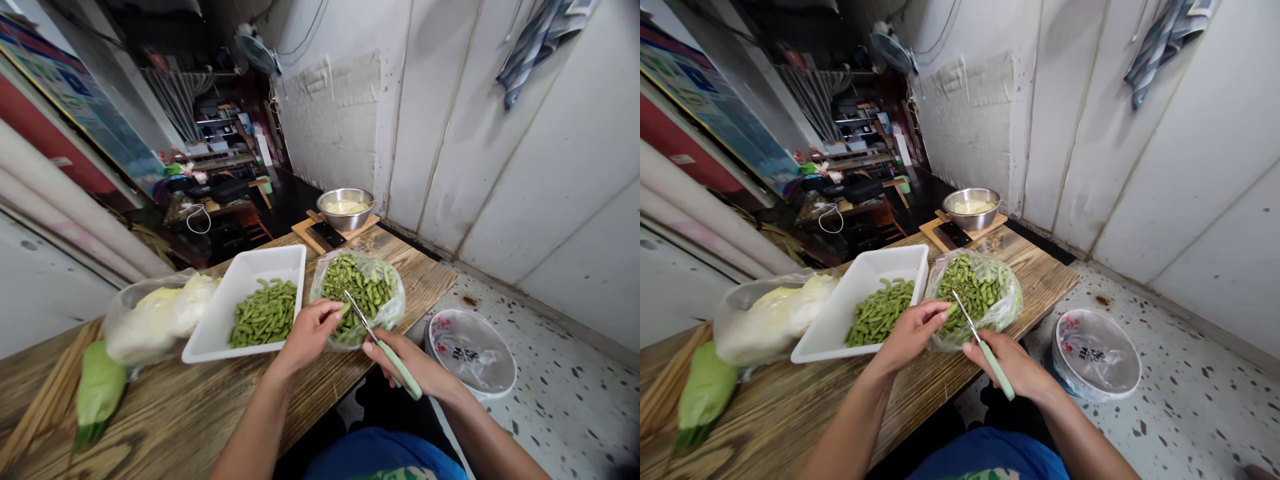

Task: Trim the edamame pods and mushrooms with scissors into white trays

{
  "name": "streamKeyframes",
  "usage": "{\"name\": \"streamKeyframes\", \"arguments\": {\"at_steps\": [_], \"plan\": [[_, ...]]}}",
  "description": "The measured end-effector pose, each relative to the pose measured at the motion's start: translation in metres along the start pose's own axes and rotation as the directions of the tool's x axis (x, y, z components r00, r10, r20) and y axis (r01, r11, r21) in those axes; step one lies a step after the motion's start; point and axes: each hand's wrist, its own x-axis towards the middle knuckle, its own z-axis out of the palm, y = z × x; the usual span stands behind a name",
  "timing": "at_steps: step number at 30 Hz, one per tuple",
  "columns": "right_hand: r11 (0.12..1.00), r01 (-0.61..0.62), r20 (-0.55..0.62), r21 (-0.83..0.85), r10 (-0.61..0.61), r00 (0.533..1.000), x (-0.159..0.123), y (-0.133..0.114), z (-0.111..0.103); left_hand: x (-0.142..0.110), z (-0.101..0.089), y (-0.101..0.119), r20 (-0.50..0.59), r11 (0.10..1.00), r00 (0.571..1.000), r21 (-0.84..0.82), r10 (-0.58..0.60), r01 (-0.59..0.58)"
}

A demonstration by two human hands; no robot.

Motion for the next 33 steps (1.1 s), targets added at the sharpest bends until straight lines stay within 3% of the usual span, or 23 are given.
{"name": "streamKeyframes", "arguments": {"at_steps": [11, 16, 20, 25, 28, 33], "plan": [[0.999, 0.023, -0.022, -0.039, -0.024, 0.999, 0.001, -0.004, 0.001, 0.001, -0.004, -0.002, 0.086, 0.998, 0.995, 0.039, 0.046, -0.049], [0.996, -0.076, -0.018, -0.05, 0.075, 0.997, 0.004, -0.001, 0.002, 0.009, 0.0, -0.005, 0.081, 0.998, 0.997, 0.055, 0.005, -0.009], [0.992, -0.1, -0.005, 0.075, 0.1, 0.995, 0.003, 0.0, 0.002, 0.013, 0.002, -0.005, -0.022, 0.977, 0.994, -0.187, -0.106, 0.1], [0.948, -0.027, 0.059, 0.317, 0.009, 0.998, 0.0, -0.007, 0.001, 0.013, 0.003, 0.005, -0.019, 0.744, 0.958, -0.635, -0.285, 0.209], [0.942, -0.018, 0.088, 0.335, -0.013, 0.996, -0.002, -0.013, 0.001, 0.011, 0.006, 0.011, -0.025, 0.649, 0.933, -0.725, -0.36, 0.231], [0.941, 0.024, 0.067, 0.338, -0.05, 0.997, 0.001, -0.017, 0.005, 0.004, 0.018, 0.014, -0.057, 0.587, 0.922, -0.786, -0.383, 0.195]]}}
